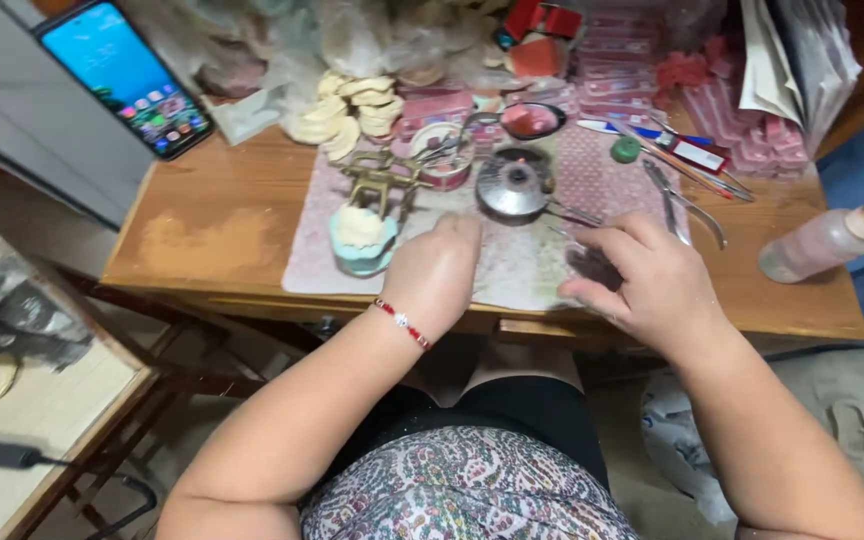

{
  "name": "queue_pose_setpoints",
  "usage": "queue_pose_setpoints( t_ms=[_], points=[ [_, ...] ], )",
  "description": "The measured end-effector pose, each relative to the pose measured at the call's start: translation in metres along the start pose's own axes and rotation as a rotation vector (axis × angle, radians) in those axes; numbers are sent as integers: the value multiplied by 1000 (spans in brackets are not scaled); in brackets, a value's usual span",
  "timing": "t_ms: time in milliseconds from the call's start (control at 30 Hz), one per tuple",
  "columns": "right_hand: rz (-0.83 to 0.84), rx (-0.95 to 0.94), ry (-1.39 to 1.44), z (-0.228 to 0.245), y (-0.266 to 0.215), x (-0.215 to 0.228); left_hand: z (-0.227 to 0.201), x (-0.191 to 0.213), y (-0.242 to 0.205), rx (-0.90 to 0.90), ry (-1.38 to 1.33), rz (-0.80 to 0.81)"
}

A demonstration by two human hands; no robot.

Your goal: The person uses a rotary tool to shape a small pink object, then places it into a dental mold. They use a metal tool to apply and smooth pink material onto the teeth of the mold, adjusting the fit and smoothing the surface.

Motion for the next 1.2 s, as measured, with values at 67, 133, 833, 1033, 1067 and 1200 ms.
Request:
queue_pose_setpoints(
  t_ms=[67,133,833,1033,1067,1200],
  points=[
    [-30,5,-38,-12,-3,0,-1,-17,11,33,90,-2],
    [-59,14,-69,-20,-5,-3,1,-28,17,73,185,-3],
    [203,-250,-114,-48,-5,-25,103,126,-12,-36,-77,-260],
    [155,-215,-155,-55,-16,-28,128,56,-8,-391,-211,-44],
    [124,-195,-132,-54,-16,-25,129,49,-5,-425,-230,-27],
    [3,-173,-135,-61,-32,-17,123,42,3,-560,-239,-6]
  ],
)
Point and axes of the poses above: each hand's wrist, its own y-axis towards the middle knuckle, its own x-axis out of the back of the hand, z = x × y, the point moved 9 cm from there along y, towards the middle knuckle, and after that the axes turned 3 degrees about x, right-handed, at the moved point
